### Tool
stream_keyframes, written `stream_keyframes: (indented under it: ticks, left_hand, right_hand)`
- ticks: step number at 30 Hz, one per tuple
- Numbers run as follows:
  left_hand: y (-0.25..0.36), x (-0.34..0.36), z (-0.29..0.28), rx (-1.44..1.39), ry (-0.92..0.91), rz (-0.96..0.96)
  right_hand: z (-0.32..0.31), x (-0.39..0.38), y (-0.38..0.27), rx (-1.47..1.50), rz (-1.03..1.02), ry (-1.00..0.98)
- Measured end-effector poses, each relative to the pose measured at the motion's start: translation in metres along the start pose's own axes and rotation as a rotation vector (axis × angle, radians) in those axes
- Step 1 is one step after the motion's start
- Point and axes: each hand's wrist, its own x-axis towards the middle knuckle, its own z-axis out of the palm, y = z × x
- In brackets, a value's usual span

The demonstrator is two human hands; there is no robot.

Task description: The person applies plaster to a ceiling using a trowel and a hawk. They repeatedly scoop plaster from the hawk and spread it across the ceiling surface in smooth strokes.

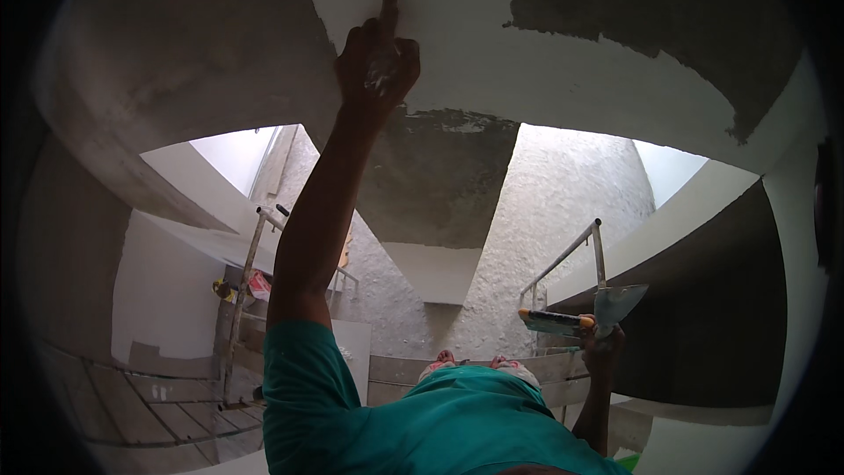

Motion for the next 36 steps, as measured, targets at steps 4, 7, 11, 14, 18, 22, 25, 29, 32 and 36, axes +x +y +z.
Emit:
stream_keyframes:
  ticks: [4, 7, 11, 14, 18, 22, 25, 29, 32, 36]
  left_hand:
    - [0.005, -0.004, -0.002, -0.005, -0.049, -0.069]
    - [0.004, -0.006, -0.003, -0.034, -0.040, -0.086]
    - [-0.006, -0.019, -0.009, -0.169, 0.068, -0.052]
    - [-0.025, -0.038, -0.033, -0.382, -0.108, -0.431]
    - [-0.074, -0.087, -0.031, -0.285, -0.077, -0.562]
    - [-0.095, -0.112, -0.014, -0.235, -0.019, -0.227]
    - [-0.081, -0.112, -0.012, -0.048, -0.124, -0.397]
    - [-0.102, -0.142, -0.001, -0.032, -0.020, -0.248]
    - [-0.102, -0.131, -0.002, 0.033, 0.084, -0.071]
    - [-0.113, -0.117, -0.002, -0.201, 0.035, -0.314]
  right_hand:
    - [-0.002, -0.001, 0.010, -0.297, -0.241, 0.027]
    - [-0.005, 0.000, 0.022, -0.485, -0.406, 0.038]
    - [-0.002, -0.001, 0.013, -0.182, -0.166, -0.012]
    - [-0.011, 0.002, 0.036, -0.270, -0.268, -0.003]
    - [-0.009, 0.005, 0.046, -0.283, -0.269, -0.005]
    - [-0.003, 0.009, 0.017, -0.008, -0.021, -0.096]
    - [-0.001, 0.008, 0.021, -0.239, -0.211, -0.035]
    - [-0.007, 0.006, 0.020, -0.251, 0.028, -0.130]
    - [-0.012, 0.005, 0.051, -0.432, -0.136, -0.097]
    - [-0.010, 0.005, 0.070, -0.506, -0.266, -0.078]
